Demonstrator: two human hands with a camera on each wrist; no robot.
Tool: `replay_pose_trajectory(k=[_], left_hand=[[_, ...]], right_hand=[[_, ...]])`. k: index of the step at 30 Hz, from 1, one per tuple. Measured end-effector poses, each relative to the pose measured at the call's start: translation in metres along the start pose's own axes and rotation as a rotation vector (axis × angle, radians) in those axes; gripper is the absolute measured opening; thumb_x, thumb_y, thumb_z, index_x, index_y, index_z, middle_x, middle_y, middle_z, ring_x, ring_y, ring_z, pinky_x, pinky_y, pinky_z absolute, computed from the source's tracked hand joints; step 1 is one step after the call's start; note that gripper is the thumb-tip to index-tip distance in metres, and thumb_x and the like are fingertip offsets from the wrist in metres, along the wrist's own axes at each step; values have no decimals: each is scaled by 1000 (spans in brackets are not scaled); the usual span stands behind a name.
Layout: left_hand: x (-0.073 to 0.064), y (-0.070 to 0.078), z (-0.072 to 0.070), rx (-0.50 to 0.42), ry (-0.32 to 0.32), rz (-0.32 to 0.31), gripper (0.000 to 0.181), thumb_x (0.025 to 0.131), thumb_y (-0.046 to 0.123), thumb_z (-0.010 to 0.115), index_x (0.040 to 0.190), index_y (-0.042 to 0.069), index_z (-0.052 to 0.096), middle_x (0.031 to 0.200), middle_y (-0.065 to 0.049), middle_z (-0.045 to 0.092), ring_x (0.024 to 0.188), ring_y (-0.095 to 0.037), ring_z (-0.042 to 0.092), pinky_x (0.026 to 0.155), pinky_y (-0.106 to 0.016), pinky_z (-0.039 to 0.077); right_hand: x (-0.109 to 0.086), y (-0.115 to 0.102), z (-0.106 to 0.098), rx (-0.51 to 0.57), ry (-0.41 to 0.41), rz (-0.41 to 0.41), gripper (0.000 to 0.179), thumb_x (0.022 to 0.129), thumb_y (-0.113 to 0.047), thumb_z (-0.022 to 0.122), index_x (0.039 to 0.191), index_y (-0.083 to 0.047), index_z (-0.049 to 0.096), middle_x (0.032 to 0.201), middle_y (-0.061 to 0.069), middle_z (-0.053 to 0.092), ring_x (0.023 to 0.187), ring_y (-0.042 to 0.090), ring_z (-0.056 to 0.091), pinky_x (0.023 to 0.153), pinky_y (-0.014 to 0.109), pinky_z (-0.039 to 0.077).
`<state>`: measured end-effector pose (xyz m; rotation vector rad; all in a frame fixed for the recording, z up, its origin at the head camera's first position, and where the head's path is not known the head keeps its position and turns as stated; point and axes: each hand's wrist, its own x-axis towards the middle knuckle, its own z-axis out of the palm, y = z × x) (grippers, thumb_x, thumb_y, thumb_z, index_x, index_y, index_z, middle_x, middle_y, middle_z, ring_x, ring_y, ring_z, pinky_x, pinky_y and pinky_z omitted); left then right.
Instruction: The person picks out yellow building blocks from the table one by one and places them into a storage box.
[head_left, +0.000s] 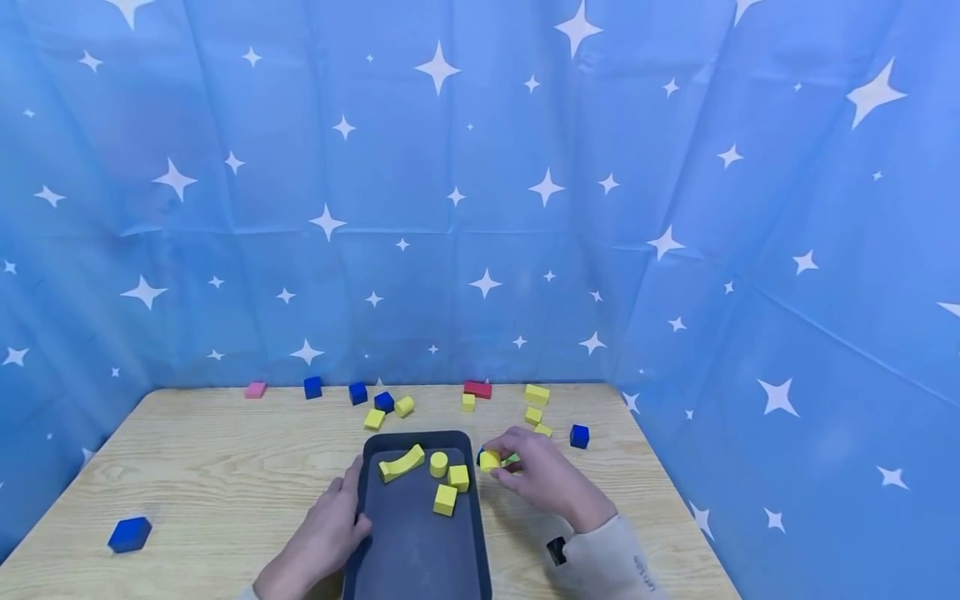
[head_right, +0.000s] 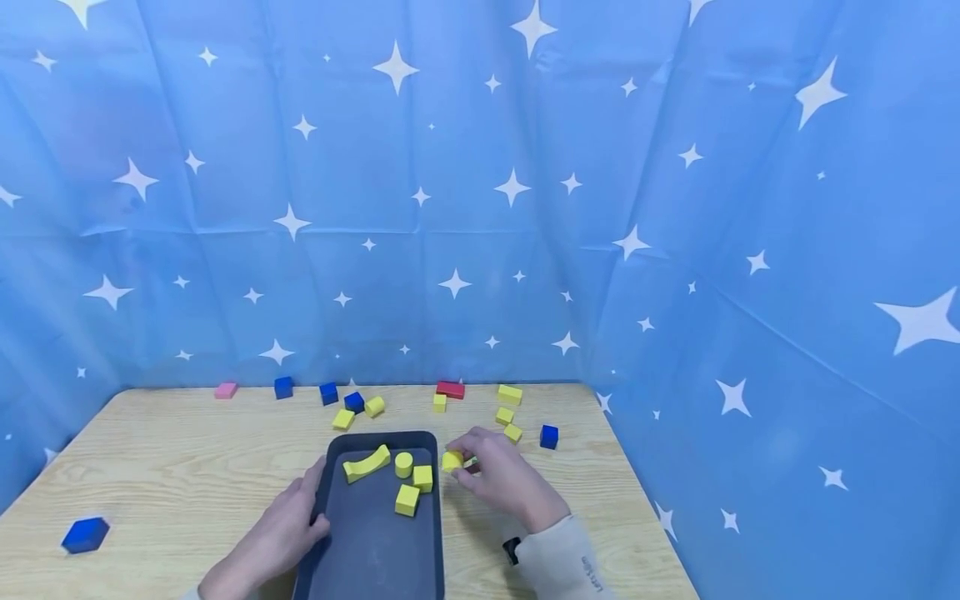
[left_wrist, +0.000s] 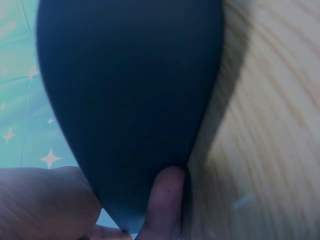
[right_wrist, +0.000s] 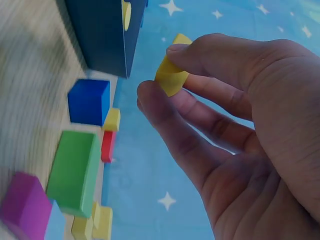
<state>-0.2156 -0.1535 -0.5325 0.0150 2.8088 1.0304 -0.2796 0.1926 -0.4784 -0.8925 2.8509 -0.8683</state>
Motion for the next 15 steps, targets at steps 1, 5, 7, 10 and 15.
replay_pose_trajectory(k=[1,5,7,10,15], left_hand=[[0,0,0,0,0,0,90,100,3,74,178,-11,30,131,-30,69,90,-25,65,71,-42,62],[1,0,-1,-3,-1,-4,90,101,3,74,178,-10,29,128,-27,69,88,-25,65,70,-40,61],[1,0,-1,-3,-2,-8,90,102,3,73,179,-10,29,127,-27,69,89,-25,65,70,-40,61],[1,0,0,-3,-3,-10,90,101,3,73,179,-10,29,128,-27,69,88,-25,65,70,-40,61],[0,-1,0,-3,-4,-7,90,101,3,74,178,-10,29,127,-27,69,87,-24,64,69,-39,61]], right_hand=[[1,-1,2,-5,-7,-15,33,108,-12,83,141,-10,83,128,3,81,115,26,81,97,39,71],[5,-8,7,-27,-39,-62,33,106,-12,85,139,-9,83,126,3,82,113,22,82,96,34,71],[6,-12,10,-23,-62,-73,33,106,-12,85,139,-10,83,126,2,82,112,19,82,95,29,70],[7,-20,15,-9,-101,-72,32,107,-12,85,138,-11,84,128,2,81,112,16,83,93,22,68],[6,-32,20,6,-150,-90,31,107,-11,84,138,-10,83,130,4,81,110,8,81,90,18,67]])
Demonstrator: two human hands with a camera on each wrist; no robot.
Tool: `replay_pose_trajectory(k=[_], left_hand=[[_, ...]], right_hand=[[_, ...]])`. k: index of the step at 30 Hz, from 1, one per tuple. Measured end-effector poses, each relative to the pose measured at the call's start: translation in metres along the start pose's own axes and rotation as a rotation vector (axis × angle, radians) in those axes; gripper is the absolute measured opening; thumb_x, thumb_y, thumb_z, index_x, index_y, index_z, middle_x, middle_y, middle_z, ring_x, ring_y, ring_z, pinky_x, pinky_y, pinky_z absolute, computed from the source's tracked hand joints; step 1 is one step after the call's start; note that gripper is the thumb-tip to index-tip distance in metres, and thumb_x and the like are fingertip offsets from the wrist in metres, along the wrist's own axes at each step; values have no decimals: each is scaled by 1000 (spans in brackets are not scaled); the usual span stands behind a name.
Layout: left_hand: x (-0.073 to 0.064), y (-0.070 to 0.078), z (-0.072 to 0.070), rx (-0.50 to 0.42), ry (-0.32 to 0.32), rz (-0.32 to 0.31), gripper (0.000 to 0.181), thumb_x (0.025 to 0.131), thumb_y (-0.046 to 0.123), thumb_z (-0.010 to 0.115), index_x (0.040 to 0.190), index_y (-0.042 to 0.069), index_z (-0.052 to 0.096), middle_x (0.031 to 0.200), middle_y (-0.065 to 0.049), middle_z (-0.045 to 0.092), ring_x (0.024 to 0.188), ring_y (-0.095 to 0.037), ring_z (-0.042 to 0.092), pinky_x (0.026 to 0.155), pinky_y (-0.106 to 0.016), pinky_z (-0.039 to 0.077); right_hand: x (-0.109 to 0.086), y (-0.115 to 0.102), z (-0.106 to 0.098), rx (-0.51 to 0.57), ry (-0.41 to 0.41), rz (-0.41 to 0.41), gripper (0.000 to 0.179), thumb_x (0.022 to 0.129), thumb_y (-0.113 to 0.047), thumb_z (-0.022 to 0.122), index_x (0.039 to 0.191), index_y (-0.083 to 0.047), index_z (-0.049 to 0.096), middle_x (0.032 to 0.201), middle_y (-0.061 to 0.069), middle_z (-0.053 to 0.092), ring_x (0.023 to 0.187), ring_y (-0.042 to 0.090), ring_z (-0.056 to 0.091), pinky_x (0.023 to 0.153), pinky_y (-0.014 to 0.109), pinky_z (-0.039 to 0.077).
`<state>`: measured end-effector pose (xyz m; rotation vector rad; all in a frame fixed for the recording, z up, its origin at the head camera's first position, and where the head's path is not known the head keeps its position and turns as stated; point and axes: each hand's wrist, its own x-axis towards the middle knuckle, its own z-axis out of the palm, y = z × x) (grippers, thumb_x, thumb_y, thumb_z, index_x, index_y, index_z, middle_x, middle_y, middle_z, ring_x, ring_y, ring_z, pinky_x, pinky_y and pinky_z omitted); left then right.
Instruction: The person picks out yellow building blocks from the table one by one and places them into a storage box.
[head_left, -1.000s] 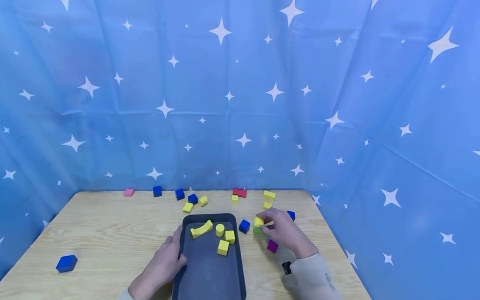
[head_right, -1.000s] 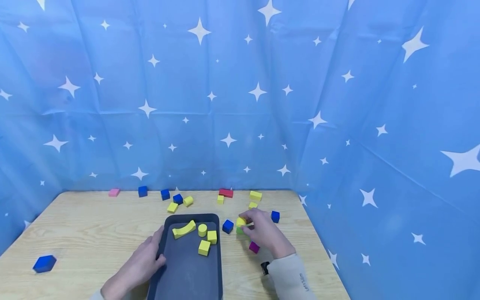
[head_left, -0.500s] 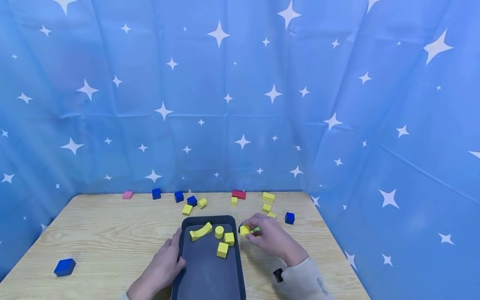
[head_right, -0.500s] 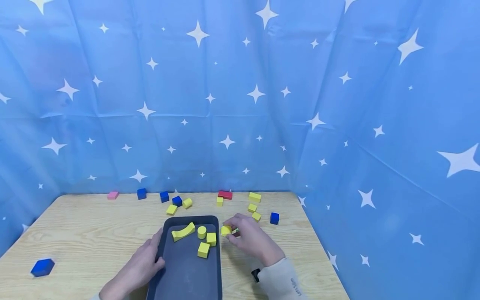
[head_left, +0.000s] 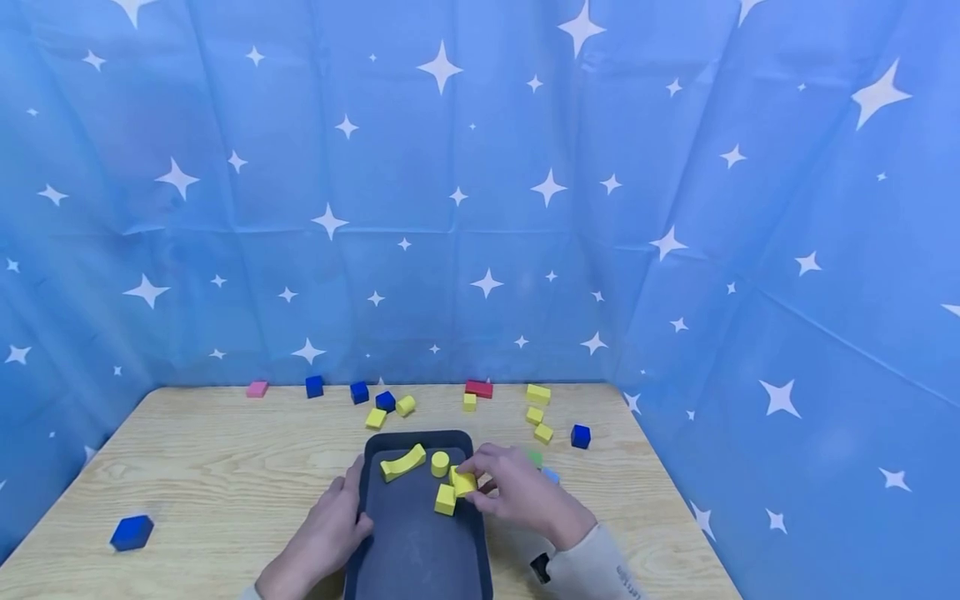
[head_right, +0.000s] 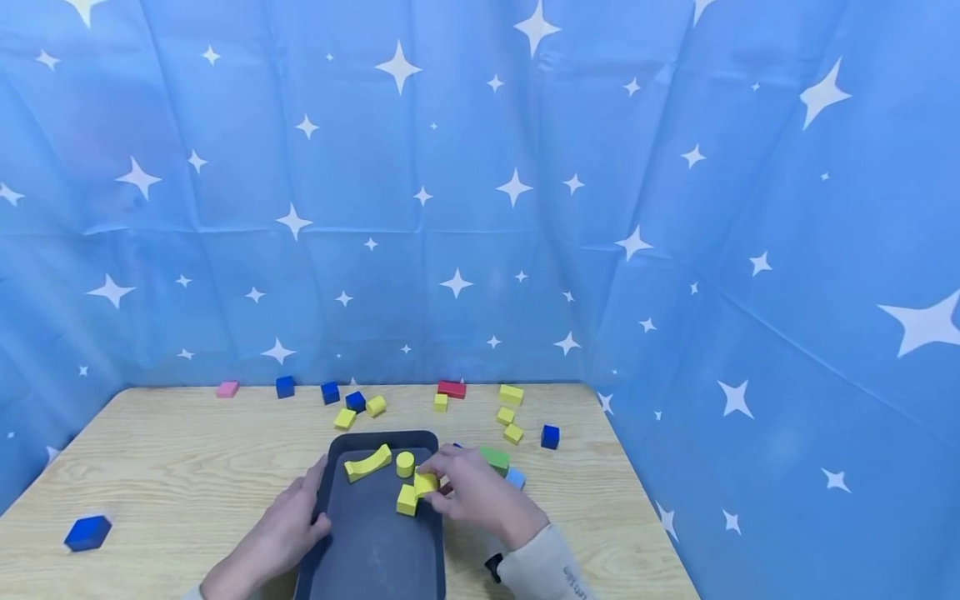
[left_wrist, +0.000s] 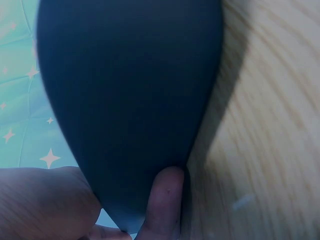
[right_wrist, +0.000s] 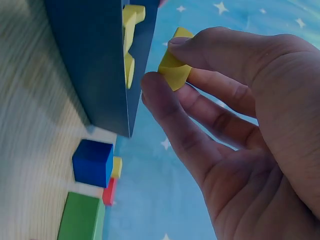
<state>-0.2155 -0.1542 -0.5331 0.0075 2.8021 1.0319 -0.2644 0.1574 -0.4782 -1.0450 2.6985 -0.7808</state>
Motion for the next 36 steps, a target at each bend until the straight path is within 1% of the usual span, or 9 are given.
replay_pose_trajectory(k=[6,9,12,16,21,23,26,29,36], left_hand=[[0,1,0,-2,-8,-11,91,102,3,74,179,-9,28,128,-28,68,88,-25,65,68,-39,60],[0,1,-1,1,-13,-17,91,102,3,74,179,-9,28,129,-29,68,88,-25,65,69,-40,61],[0,2,-2,5,-15,-19,91,102,3,74,179,-9,28,130,-29,68,88,-25,65,69,-40,60],[-1,2,-2,2,-13,-17,90,102,3,74,179,-9,28,130,-29,68,87,-25,65,68,-39,60],[-1,3,-1,-8,-11,-19,90,102,3,74,179,-9,28,129,-29,68,84,-24,65,63,-38,58],[-1,3,-1,-5,-10,-19,90,102,3,74,179,-9,28,129,-28,68,84,-24,64,63,-37,58],[-1,4,-1,-2,-8,-18,90,102,3,74,179,-9,28,128,-28,68,83,-24,65,64,-37,57],[-1,4,-1,0,-10,-19,90,102,3,75,179,-9,29,129,-29,68,83,-23,65,64,-37,57],[0,3,-2,13,-15,-17,91,102,4,75,179,-9,29,130,-29,69,85,-24,65,67,-38,59]], right_hand=[[2,-9,6,7,-46,3,32,107,-12,85,139,-14,84,128,0,79,98,-2,72,86,14,64],[3,-14,9,-15,-68,24,34,107,-17,86,141,-20,84,128,-4,78,95,-4,67,85,13,62],[4,-19,12,-52,-90,41,34,107,-23,87,141,-25,84,127,-8,78,93,-2,62,84,14,60],[5,-24,16,-74,-117,40,33,108,-25,86,141,-27,84,129,-11,78,95,-1,63,87,17,60],[6,-27,22,-79,-157,37,33,109,-26,85,142,-30,83,130,-15,77,106,-1,65,98,20,62],[6,-28,25,-75,-165,19,33,109,-26,85,142,-29,83,128,-15,77,105,-3,64,98,19,62],[7,-30,28,-66,-166,-28,32,110,-24,83,142,-26,83,127,-13,77,98,-5,63,92,15,61],[7,-31,30,-65,-163,-69,32,111,-23,82,143,-23,82,128,-11,77,95,-7,64,90,13,61],[9,-33,35,-49,-177,-101,35,110,-19,83,145,-20,81,133,-8,78,102,-7,69,94,11,61]])
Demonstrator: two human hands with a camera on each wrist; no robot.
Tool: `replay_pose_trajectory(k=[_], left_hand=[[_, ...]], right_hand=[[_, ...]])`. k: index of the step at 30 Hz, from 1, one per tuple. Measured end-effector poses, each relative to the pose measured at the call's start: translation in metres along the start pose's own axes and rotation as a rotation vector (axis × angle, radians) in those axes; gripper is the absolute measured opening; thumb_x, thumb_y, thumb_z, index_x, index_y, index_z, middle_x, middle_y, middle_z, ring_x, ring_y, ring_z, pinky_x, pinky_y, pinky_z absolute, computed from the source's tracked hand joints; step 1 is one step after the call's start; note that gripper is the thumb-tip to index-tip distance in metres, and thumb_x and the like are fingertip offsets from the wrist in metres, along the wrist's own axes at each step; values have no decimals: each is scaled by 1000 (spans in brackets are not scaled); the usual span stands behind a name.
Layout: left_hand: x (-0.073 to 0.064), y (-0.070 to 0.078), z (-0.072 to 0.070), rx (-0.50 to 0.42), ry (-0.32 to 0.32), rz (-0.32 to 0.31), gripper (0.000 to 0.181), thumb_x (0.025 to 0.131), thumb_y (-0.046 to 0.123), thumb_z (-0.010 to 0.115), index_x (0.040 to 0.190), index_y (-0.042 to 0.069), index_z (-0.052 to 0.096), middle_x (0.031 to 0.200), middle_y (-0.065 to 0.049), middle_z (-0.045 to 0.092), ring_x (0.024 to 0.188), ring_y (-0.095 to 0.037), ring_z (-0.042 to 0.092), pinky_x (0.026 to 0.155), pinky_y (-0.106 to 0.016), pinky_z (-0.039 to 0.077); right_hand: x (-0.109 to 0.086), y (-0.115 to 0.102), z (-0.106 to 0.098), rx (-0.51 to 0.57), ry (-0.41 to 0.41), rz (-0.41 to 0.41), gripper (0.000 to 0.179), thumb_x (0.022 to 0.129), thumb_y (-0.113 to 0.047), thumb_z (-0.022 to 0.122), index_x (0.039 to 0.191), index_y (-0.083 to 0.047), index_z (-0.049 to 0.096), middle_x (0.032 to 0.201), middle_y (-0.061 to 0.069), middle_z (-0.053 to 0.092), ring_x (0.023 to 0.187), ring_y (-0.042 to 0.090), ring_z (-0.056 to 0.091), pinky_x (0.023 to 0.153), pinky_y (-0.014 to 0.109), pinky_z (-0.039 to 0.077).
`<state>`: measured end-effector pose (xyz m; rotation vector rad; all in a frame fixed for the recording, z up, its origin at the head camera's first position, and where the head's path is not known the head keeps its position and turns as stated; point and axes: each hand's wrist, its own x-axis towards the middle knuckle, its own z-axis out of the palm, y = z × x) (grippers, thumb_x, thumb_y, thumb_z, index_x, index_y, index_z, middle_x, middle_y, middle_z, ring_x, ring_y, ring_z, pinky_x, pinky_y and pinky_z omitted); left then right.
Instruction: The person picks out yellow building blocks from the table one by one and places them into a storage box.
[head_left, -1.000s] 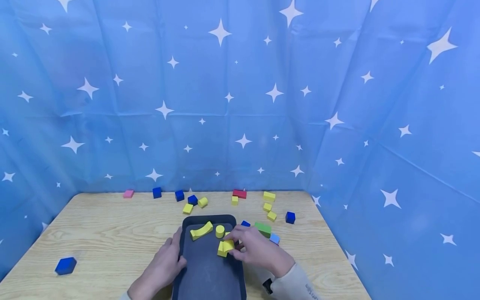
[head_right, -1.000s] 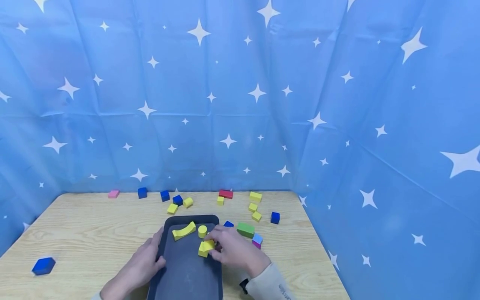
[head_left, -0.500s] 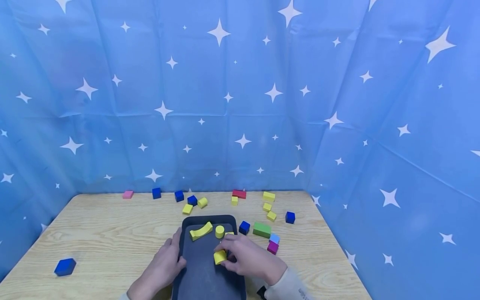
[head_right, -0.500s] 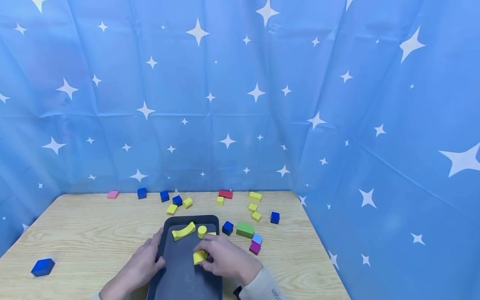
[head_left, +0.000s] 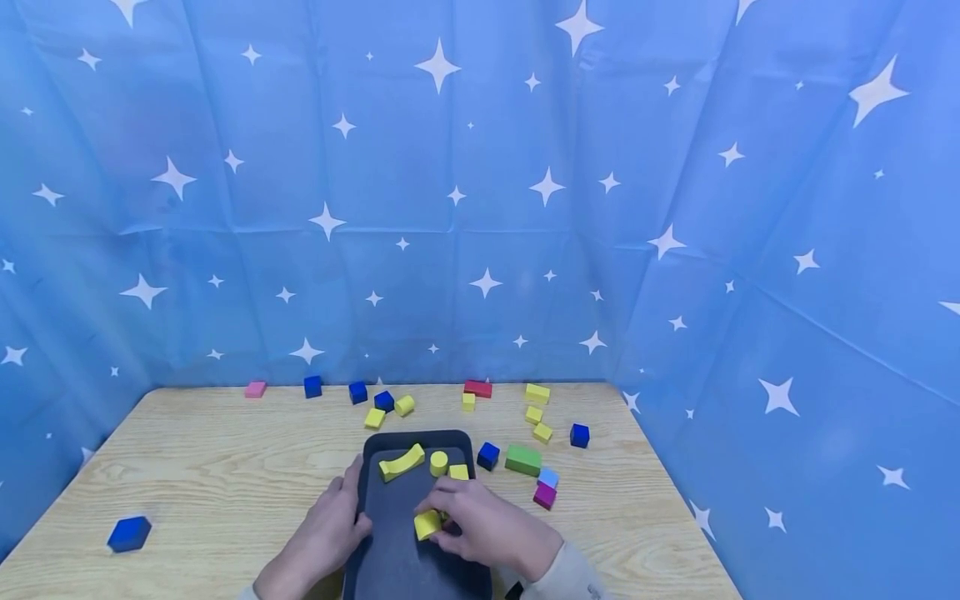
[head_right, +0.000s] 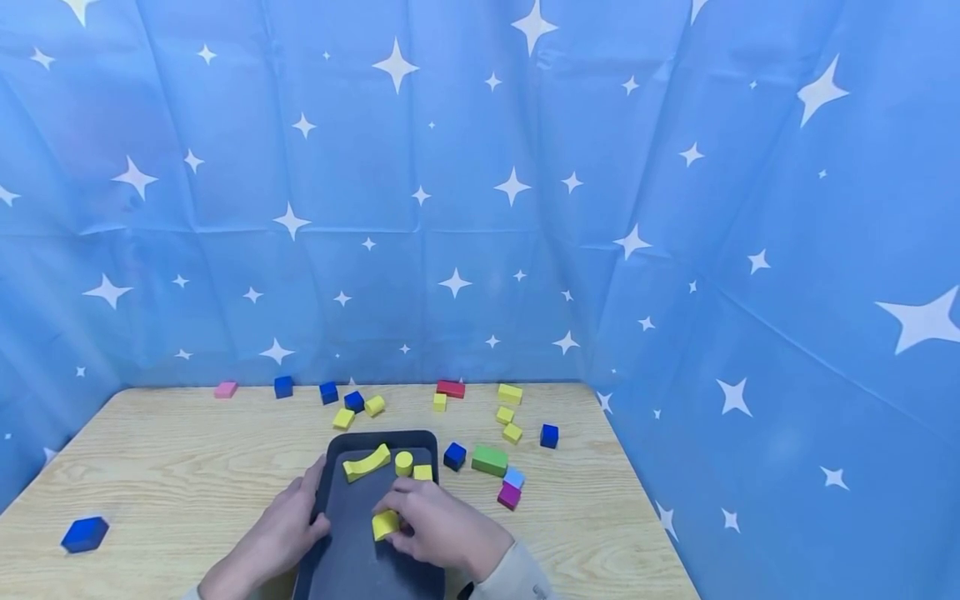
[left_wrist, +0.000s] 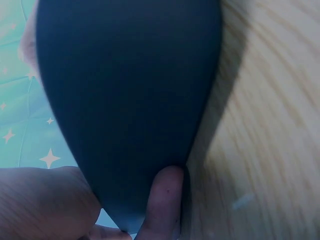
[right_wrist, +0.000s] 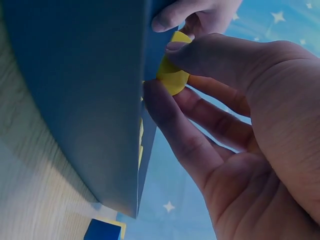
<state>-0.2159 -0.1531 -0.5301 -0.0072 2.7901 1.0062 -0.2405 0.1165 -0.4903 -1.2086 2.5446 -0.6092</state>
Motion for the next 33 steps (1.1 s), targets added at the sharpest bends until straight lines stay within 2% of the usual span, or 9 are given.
replay_pose_trajectory(k=[9,15,18,24,28,33], left_hand=[[0,0,0,8,5,4,91,102,4,75,179,-9,29,130,-29,69,85,-24,64,68,-39,59],[-1,0,0,14,2,-2,91,102,4,75,179,-9,29,131,-29,69,88,-25,65,70,-40,61],[0,0,0,16,2,-8,90,102,5,75,179,-9,29,130,-28,69,90,-25,65,72,-41,62],[1,-1,1,14,1,-15,90,103,5,75,179,-8,29,134,-30,69,91,-25,67,72,-42,63],[1,-2,1,7,5,-4,90,102,5,75,179,-8,29,134,-30,69,91,-25,67,71,-41,62],[2,-1,0,15,0,-15,91,102,5,75,180,-8,29,136,-31,68,93,-26,67,74,-43,63]], right_hand=[[-1,2,-2,-1,-3,26,41,109,-17,83,150,-21,78,143,-2,75,98,-9,66,91,12,62],[-4,3,-8,-16,12,89,41,109,-23,85,149,-25,79,144,-6,75,112,0,68,99,18,64],[-5,5,-10,-6,28,112,41,109,-25,85,149,-27,79,144,-7,76,112,2,69,99,19,64],[-10,16,-15,21,92,136,37,110,-22,84,146,-26,81,141,-6,75,115,6,71,95,20,64],[-14,30,-21,29,154,121,32,111,-16,79,143,-17,81,140,1,76,115,14,76,94,23,66],[-18,50,-26,28,237,113,29,113,-11,74,142,-9,80,136,9,77,114,24,80,95,33,69]])
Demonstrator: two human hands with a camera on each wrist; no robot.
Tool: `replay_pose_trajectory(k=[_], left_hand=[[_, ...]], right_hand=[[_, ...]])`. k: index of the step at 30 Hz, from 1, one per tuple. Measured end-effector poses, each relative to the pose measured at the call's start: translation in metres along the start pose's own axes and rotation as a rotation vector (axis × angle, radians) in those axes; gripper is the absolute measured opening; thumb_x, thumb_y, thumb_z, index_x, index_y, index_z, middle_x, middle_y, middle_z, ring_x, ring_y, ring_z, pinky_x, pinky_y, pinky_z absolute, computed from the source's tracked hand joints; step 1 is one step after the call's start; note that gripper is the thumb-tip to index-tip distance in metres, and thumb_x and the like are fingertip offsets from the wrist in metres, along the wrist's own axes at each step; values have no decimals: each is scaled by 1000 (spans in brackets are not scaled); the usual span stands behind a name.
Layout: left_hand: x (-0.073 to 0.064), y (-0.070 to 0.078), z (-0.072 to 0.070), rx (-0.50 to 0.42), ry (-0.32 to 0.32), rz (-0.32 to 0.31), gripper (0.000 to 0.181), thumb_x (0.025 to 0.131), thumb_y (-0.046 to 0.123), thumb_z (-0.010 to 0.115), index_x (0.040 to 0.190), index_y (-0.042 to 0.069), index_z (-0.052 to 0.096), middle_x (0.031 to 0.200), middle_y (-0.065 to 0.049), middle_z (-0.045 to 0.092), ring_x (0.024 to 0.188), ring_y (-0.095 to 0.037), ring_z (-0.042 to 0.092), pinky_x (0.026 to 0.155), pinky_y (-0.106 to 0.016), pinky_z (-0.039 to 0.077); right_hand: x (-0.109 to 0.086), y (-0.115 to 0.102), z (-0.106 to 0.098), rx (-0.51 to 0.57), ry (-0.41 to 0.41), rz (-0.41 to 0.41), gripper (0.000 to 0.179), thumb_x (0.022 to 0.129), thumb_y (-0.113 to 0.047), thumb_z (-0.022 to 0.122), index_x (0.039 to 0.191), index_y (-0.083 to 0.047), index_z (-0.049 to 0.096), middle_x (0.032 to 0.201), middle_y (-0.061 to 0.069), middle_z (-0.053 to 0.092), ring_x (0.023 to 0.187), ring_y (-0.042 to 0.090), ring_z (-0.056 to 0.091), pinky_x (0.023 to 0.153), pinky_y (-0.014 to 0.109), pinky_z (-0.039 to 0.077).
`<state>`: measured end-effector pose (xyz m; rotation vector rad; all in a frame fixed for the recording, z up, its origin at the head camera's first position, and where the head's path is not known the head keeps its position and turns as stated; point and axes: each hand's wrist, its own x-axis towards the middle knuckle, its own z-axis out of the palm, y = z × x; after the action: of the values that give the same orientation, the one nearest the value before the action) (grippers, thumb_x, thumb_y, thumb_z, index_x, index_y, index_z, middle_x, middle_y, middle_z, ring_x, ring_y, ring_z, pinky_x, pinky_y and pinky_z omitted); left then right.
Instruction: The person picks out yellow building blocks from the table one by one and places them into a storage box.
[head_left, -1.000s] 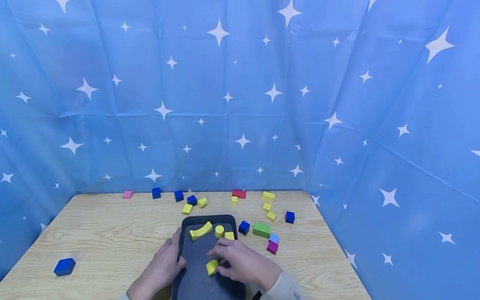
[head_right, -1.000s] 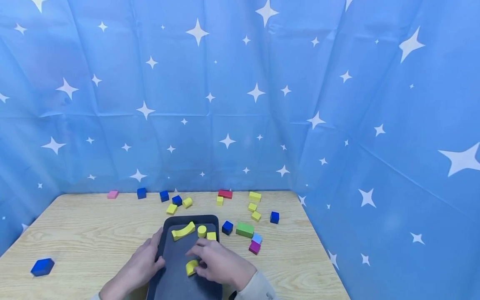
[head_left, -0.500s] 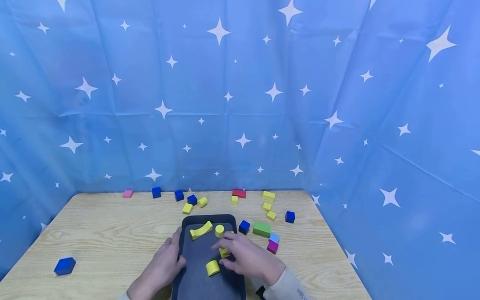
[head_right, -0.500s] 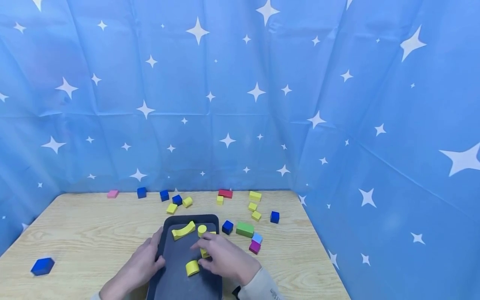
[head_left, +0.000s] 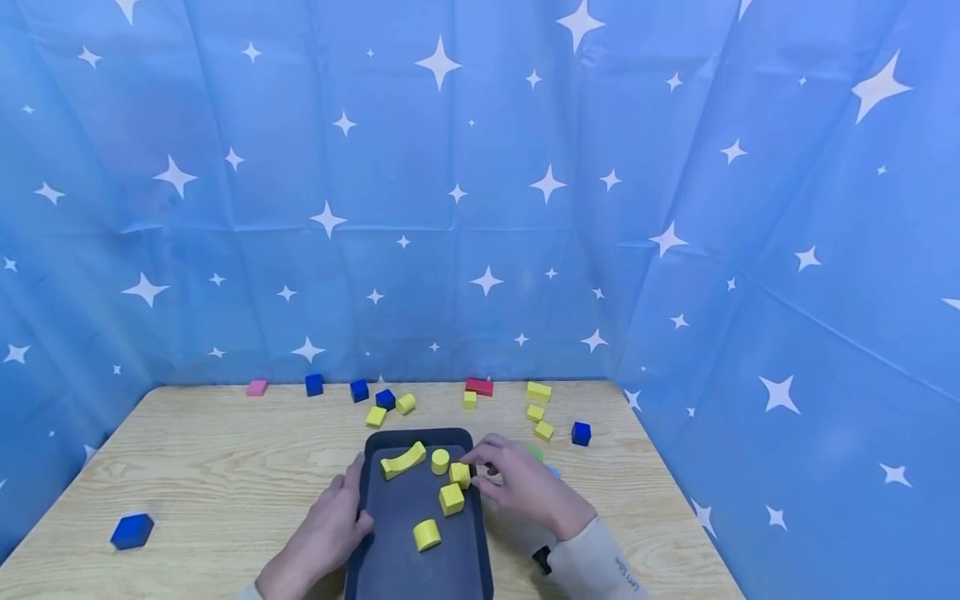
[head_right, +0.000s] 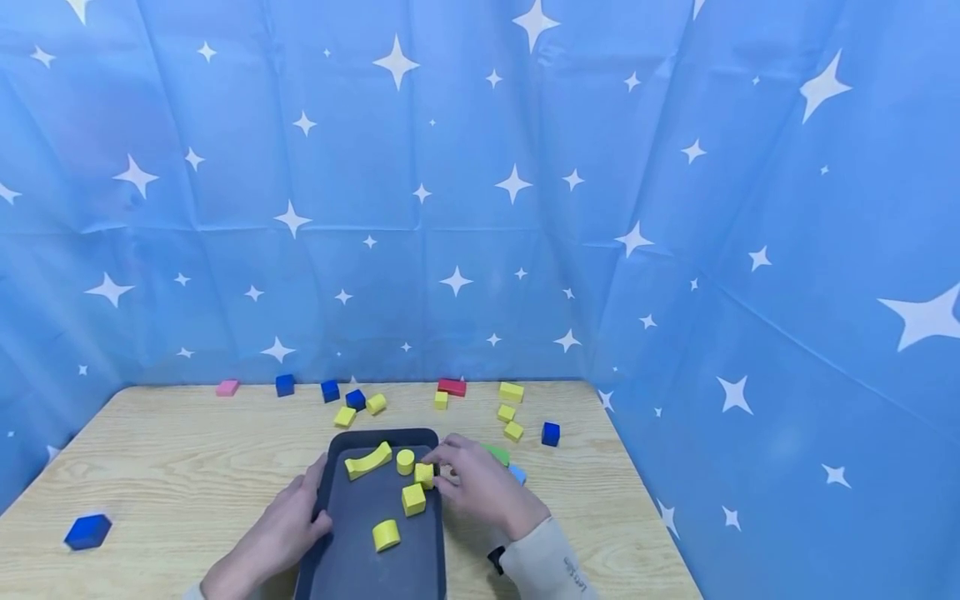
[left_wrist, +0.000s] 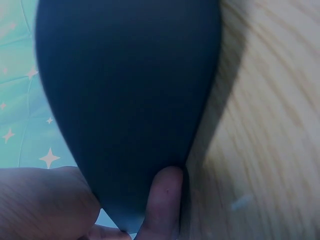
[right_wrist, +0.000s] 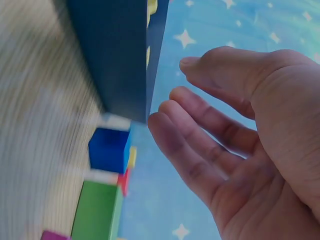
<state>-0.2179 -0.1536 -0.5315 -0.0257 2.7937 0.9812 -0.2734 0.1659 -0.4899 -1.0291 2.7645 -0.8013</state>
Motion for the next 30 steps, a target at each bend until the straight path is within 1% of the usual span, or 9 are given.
replay_pose_trajectory(k=[3,6,12,16,18,21,23,25,30], left_hand=[[0,1,0,7,-2,-7,91,103,6,75,180,-7,28,139,-32,68,94,-26,67,76,-44,64],[0,1,0,5,2,-3,91,103,6,75,180,-7,29,138,-31,68,93,-25,67,75,-43,64],[-1,0,0,-10,20,19,91,102,5,75,179,-8,29,132,-29,69,91,-25,67,72,-42,63],[-1,0,1,-9,23,16,91,101,4,75,180,-7,30,137,-33,68,94,-26,69,74,-44,64],[-1,0,1,-5,20,9,92,101,5,75,180,-6,29,140,-35,68,96,-27,70,75,-45,65],[-1,1,2,-11,17,2,92,102,5,75,180,-6,29,140,-34,68,95,-27,69,75,-45,65],[-1,1,2,-11,15,-3,91,102,5,75,180,-5,29,139,-33,68,95,-27,69,75,-45,65],[-1,1,2,-11,15,-7,91,103,5,75,181,-5,29,137,-31,69,93,-26,68,74,-44,64],[-1,2,3,-10,15,-13,91,103,5,75,181,-5,28,133,-29,69,89,-24,67,71,-41,63]], right_hand=[[-1,13,-3,5,53,12,29,113,-9,75,141,-7,81,133,12,78,116,29,80,98,43,71],[-3,25,-7,8,106,45,28,111,-7,75,139,-6,82,131,13,79,119,33,79,99,48,71],[-6,45,-15,20,187,116,29,109,-2,77,137,-6,82,132,13,77,120,33,80,96,44,72],[-7,56,-19,0,251,183,29,107,-3,80,134,-11,84,134,10,76,120,30,80,95,41,73],[-8,63,-21,1,272,220,30,107,-3,81,136,-12,84,135,12,76,119,30,80,94,39,73],[-7,72,-24,8,283,282,34,107,-4,81,140,-12,83,138,15,74,119,29,80,95,39,73],[-6,78,-27,10,285,317,35,108,-5,80,142,-10,82,140,18,73,119,30,79,96,42,73],[-5,84,-29,3,283,353,35,109,-6,80,144,-9,81,143,18,72,121,32,79,99,45,72],[-1,96,-32,-23,254,402,35,110,-10,79,145,-7,79,148,19,70,128,38,76,108,55,68]])
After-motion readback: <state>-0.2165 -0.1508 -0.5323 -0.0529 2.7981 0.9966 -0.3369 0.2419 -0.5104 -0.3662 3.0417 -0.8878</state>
